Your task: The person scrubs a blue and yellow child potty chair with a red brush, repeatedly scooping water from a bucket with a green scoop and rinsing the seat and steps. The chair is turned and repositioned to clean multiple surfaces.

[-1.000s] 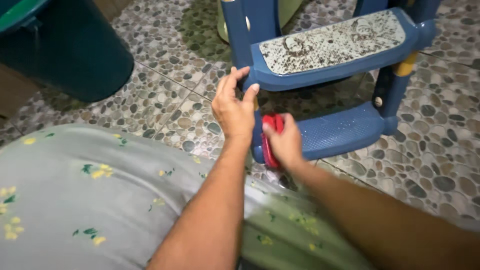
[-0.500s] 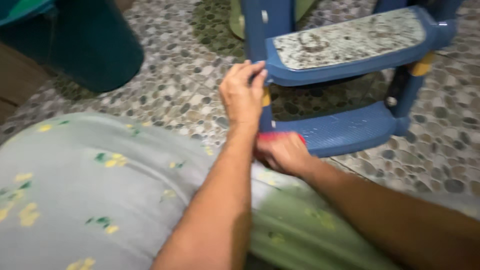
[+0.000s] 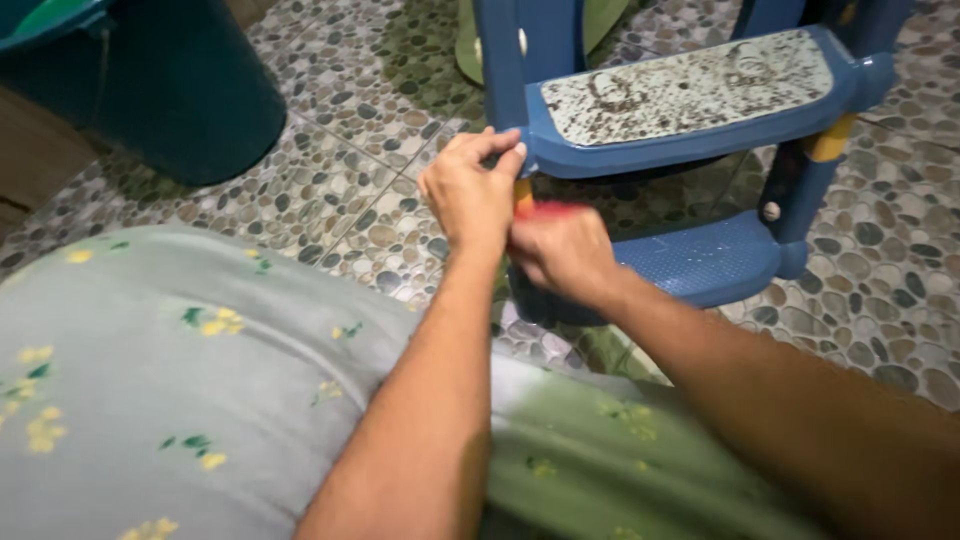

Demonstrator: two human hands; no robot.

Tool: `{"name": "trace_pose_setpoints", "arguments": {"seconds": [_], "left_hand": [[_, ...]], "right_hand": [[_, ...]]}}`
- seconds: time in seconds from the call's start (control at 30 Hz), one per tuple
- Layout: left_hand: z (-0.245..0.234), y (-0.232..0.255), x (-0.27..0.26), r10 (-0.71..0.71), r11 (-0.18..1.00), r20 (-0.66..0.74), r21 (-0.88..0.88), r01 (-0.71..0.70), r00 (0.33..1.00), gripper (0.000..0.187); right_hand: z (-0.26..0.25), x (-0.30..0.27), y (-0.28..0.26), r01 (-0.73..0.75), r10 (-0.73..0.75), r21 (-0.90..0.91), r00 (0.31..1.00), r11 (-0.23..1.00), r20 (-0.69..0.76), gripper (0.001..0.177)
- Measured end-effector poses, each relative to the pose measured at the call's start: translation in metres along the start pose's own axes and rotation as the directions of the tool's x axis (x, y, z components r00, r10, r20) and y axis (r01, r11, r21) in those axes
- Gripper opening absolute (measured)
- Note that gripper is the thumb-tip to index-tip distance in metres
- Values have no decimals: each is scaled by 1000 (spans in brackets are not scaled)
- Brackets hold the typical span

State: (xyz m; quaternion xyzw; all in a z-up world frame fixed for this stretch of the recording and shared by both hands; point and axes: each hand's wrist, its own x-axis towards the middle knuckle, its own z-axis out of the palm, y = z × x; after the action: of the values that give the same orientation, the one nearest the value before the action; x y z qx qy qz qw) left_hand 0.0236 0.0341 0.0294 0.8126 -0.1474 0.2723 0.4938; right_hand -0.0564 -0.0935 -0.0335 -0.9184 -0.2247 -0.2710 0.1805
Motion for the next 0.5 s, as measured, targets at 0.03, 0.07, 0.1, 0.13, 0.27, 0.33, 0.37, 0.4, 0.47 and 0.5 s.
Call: {"name": "trace_pose_setpoints", "arguments": {"seconds": [0.03, 0.07, 0.1, 0.13, 0.27, 0.33, 0.37, 0.4, 0.47, 0.5], "left_hand": [[2, 1, 1, 0, 1000, -8, 21, 0, 1000, 17], [3, 1, 1, -15, 1000, -2, 26, 15, 1000, 17], [3, 1, 2, -27, 999, 1, 34, 27, 1000, 17], [4, 2, 3, -39, 998, 5, 43, 39, 999, 18], [8, 0, 0, -168, 985, -28, -43, 167, 985, 34], [8, -5, -4, -142, 961, -37, -247, 128, 989, 34], [7, -8, -4, -199, 944, -88, -284, 167, 976, 26], [5, -11, -2, -257, 924, -135, -324, 202, 957, 18], [5, -15, 1, -358, 905, -194, -314, 288, 913, 9], [-1, -20, 6, -397, 906, -224, -252, 340, 890, 7]], "right_hand": [[0, 6, 5, -19, 18, -31, 999, 999, -27, 15], [0, 9, 8, -39, 36, -61, 998, 997, -54, 16], [1, 11, 9, -58, 50, -89, 995, 994, -85, 17], [3, 9, 9, -47, 44, -35, 995, 998, -84, 19], [8, -28, -8, -8, -3, 81, 989, 997, 145, 29], [7, -34, -15, -81, 57, 102, 974, 991, 218, 29], [4, -29, -16, -158, 136, 122, 976, 980, 171, 28], [0, -18, -15, -233, 216, 147, 969, 961, 124, 27], [-13, 12, -12, -186, 199, 93, 966, 978, -168, 26], [-19, 31, -13, -218, 261, 176, 923, 960, -282, 23]]}}
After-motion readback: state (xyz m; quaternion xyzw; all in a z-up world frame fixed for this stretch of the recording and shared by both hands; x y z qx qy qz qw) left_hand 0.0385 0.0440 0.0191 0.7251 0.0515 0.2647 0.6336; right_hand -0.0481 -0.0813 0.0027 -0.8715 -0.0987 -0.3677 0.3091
